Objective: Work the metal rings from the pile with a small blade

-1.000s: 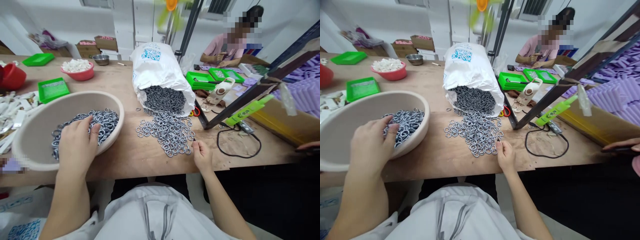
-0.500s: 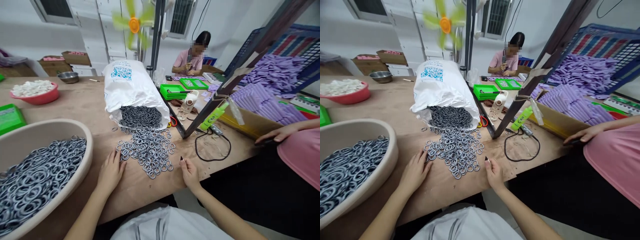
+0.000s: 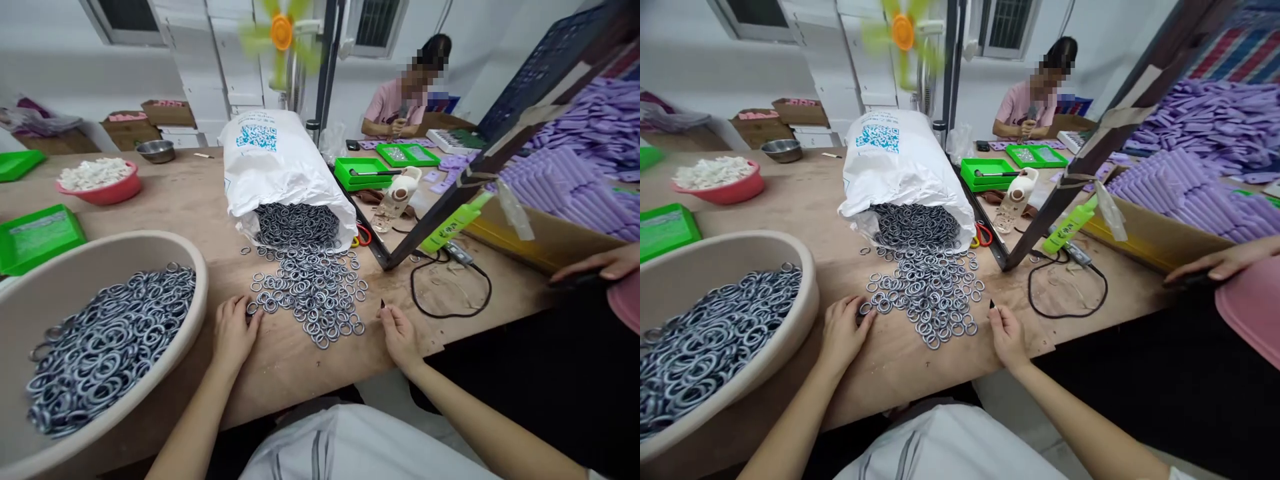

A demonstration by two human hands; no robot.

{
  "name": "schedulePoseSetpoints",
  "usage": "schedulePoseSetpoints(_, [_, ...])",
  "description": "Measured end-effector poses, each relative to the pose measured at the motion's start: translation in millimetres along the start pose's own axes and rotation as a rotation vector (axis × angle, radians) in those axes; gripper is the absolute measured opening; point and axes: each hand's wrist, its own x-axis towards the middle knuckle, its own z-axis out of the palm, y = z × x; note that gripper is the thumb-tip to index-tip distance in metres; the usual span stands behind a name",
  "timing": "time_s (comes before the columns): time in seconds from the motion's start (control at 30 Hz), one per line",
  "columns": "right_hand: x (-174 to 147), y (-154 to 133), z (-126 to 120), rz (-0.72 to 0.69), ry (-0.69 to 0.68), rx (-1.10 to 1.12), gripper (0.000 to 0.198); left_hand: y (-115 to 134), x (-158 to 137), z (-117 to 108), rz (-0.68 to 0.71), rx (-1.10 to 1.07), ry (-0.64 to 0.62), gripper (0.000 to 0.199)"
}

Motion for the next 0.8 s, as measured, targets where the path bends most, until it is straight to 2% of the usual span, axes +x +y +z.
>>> schedulePoseSetpoints(0.17, [6.7,-3.9,6.4,-0.027,0.032,-0.012,0.049,-5.4,1.2,-8.8,-0.012,-0.022,-0.133,0.035])
schedulePoseSetpoints(0.5, [16.4,-10.9,19.6,-0.054,0.159,-0.141,0.041,-11.6,14.5,-3.7,0.154,-0.103,-0.220,0.035])
schedulePoseSetpoints(0.7, [19.6,-9.2,17.6,-0.088,0.122,-0.156,0.040,-5.9,20.4,-3.1,0.157,-0.152,-0.173,0.035])
schedulePoseSetpoints(0.8, [20.5,-6.7,16.3,-0.098,0.096,-0.143,0.039,-1.1,18.4,-4.7,0.073,-0.269,-0.120,0.035])
